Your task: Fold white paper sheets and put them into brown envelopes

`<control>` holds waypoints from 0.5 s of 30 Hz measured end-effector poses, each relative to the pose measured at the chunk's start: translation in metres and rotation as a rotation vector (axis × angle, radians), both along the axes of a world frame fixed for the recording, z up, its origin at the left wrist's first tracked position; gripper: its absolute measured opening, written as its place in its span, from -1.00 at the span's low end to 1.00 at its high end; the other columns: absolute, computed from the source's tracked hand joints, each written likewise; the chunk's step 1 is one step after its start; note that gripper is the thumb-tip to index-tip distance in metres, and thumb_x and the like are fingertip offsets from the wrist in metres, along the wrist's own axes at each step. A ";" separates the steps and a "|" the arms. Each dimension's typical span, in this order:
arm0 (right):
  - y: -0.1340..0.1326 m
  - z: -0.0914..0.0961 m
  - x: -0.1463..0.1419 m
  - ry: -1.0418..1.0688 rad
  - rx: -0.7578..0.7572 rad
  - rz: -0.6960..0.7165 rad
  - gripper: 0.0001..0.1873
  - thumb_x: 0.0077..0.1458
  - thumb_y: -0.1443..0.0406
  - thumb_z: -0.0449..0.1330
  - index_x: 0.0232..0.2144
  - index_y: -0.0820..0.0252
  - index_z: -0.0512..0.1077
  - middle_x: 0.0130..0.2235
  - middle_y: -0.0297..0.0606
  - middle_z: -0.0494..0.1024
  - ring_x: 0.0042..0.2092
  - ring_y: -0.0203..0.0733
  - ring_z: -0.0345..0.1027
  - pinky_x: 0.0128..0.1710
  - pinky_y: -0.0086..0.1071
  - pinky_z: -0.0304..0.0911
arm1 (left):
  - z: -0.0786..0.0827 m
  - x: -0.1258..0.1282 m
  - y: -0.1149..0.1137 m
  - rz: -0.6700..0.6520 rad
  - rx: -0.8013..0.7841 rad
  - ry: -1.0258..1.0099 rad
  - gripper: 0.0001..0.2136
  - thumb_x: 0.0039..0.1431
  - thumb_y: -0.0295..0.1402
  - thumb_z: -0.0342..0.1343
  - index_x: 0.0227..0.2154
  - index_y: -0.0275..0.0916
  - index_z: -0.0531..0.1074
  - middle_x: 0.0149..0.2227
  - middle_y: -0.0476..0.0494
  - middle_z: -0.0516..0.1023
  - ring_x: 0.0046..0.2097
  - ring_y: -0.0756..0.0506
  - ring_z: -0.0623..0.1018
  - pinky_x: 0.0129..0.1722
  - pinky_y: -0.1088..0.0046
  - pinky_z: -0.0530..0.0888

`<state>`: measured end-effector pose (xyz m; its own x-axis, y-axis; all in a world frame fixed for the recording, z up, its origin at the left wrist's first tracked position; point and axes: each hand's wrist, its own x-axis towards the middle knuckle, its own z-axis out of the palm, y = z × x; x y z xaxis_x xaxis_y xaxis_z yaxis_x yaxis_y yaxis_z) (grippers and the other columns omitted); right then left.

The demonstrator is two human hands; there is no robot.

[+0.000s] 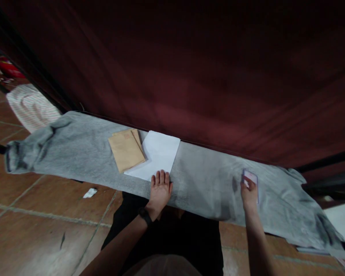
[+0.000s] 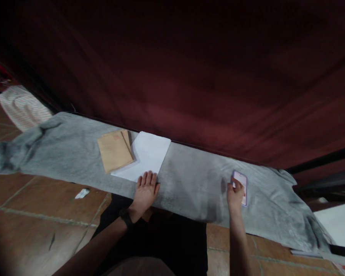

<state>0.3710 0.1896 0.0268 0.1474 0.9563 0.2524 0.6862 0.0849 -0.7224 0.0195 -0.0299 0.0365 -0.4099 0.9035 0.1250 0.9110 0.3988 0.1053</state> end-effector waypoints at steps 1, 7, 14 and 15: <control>-0.011 -0.002 -0.023 0.101 -0.059 0.076 -0.45 0.02 0.05 0.07 -0.04 0.21 0.52 -0.04 -0.03 0.53 -0.02 0.05 0.42 0.02 -0.06 0.33 | 0.002 -0.001 0.001 0.004 -0.023 -0.011 -0.55 0.39 -0.34 -0.07 0.25 -0.41 0.34 0.33 -0.49 0.32 0.35 -0.42 0.31 0.32 -0.09 0.21; -0.070 -0.014 -0.149 0.355 -0.204 0.439 -0.57 0.01 0.06 0.14 -0.18 0.16 0.59 -0.14 -0.12 0.63 -0.10 -0.02 0.46 0.00 -0.09 0.36 | 0.023 -0.017 0.006 -0.020 -0.097 -0.106 -0.68 0.37 -0.51 -0.11 0.03 -0.30 0.49 0.09 -0.34 0.57 0.15 -0.22 0.53 0.02 0.28 0.51; -0.097 -0.008 -0.210 0.539 -0.367 0.536 -0.60 0.11 0.01 0.15 -0.17 0.09 0.60 -0.15 -0.16 0.67 -0.17 0.01 0.55 -0.12 -0.08 0.47 | 0.063 -0.008 -0.001 -0.025 -0.017 -0.105 -0.77 0.39 -0.43 -0.06 -0.06 -0.30 0.47 -0.15 -0.26 0.61 -0.07 -0.21 0.60 -0.10 0.27 0.51; -0.100 -0.003 -0.214 0.609 -0.426 0.533 -0.58 0.12 -0.02 0.15 -0.15 0.08 0.59 -0.17 -0.16 0.67 -0.20 0.00 0.55 -0.17 -0.10 0.48 | 0.066 0.002 -0.002 -0.082 0.018 -0.085 -0.78 0.37 -0.44 -0.04 -0.05 -0.30 0.46 -0.13 -0.27 0.60 -0.04 -0.23 0.59 -0.07 0.25 0.50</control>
